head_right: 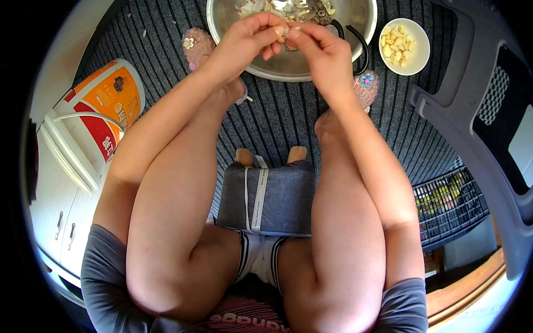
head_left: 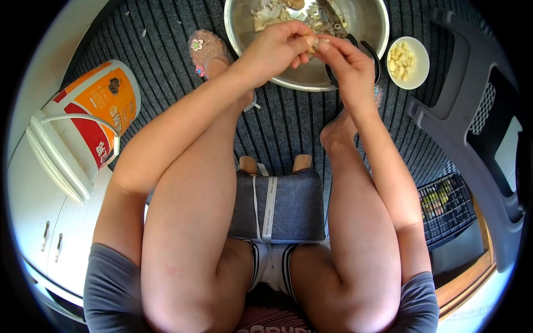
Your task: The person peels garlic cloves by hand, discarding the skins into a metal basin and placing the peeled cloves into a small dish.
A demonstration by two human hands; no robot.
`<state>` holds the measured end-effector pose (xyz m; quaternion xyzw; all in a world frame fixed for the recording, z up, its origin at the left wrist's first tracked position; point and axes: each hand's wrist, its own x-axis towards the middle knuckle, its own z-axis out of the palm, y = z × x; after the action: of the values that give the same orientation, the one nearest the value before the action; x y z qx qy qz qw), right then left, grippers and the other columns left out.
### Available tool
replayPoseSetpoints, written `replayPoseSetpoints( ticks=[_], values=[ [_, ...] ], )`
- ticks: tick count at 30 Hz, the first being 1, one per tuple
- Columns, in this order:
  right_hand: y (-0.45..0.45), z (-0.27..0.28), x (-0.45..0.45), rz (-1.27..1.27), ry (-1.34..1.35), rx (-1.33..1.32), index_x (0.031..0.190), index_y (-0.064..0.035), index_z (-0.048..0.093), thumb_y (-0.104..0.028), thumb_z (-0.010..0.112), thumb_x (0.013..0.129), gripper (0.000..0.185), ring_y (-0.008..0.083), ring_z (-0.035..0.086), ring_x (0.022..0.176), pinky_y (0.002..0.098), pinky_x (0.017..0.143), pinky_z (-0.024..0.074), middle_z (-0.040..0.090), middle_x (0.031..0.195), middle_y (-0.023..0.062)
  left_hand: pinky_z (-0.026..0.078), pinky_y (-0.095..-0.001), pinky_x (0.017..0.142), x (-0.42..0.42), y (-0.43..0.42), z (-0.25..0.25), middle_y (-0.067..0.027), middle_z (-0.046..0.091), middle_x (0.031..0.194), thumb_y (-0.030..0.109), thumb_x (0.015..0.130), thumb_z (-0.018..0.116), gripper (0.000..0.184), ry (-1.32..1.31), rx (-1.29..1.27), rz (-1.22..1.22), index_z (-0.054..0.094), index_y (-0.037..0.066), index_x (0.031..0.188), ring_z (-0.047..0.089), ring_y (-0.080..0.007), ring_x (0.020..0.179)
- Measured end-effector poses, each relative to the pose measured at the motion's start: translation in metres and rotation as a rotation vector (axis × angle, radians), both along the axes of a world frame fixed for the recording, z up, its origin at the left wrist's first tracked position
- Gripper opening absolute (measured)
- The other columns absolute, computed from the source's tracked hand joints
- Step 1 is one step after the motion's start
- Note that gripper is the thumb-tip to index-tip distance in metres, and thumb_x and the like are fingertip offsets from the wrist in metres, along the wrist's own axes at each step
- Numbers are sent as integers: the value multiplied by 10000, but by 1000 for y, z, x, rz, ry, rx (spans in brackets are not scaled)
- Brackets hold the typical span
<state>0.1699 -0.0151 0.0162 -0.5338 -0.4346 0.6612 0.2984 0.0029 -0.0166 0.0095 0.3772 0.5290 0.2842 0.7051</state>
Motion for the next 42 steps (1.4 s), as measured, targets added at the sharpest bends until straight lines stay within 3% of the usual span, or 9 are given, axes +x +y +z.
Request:
replayPoseSetpoints(
  ticks=[3,9,15,19,27,30,36,39,42],
  values=[
    [3,-8,7,-238,388,-280,1068,41,605,-129,527,916,241,144,612,881,239,798,503,629,992,99,413,-176,578,-3,1,2,-4,569,776,122,910,511,141,-128,-65,85,576,18,980,515,-54,659],
    [4,-10,13,-186,286,-300,1083,38,599,-133,518,923,248,119,602,867,219,803,496,628,986,92,428,-191,556,-9,0,-5,-20,577,795,115,910,518,149,197,-2,-25,599,19,989,530,-63,618],
    [1,-11,8,-95,87,-195,1024,38,632,-141,564,893,232,110,621,820,202,740,483,659,896,84,474,-229,547,-6,4,-6,-48,585,809,89,843,603,137,467,639,-192,639,1,941,577,-101,594],
    [-1,-3,4,-39,-151,-53,953,40,647,-152,614,855,219,111,636,769,195,672,475,672,827,81,478,-229,536,-2,5,5,-62,586,795,93,819,633,161,348,477,-173,639,-7,946,590,-112,589],
    [-1,-10,3,-159,-3,-109,870,47,623,-141,630,841,191,126,632,736,202,653,479,647,790,83,491,-218,595,7,-1,-11,-66,621,819,131,826,645,234,95,179,-71,619,-8,1014,606,-100,670],
    [-3,-7,0,-208,41,-191,858,49,613,-128,620,849,178,135,637,741,199,659,485,642,810,89,489,-218,609,0,-3,-12,-55,626,806,140,830,648,221,121,199,-60,625,-4,996,605,-99,687],
    [-5,-3,-1,-217,40,-191,869,58,604,-105,597,863,164,148,648,745,200,664,491,639,833,97,477,-227,587,2,-2,-12,-27,622,768,141,871,587,164,492,566,-146,631,10,960,595,-89,669],
    [-3,1,-6,-230,70,-171,899,63,601,-102,594,865,169,145,646,741,202,666,493,640,841,100,439,-209,548,5,0,-9,-6,595,739,155,892,547,153,215,171,-13,624,26,920,551,-63,631],
    [-4,-2,-5,-195,64,-86,945,58,601,-100,596,865,177,137,640,740,205,665,497,639,846,101,393,-188,521,5,2,-10,19,561,706,179,900,539,153,163,60,14,610,44,889,498,-40,605]
  ],
)
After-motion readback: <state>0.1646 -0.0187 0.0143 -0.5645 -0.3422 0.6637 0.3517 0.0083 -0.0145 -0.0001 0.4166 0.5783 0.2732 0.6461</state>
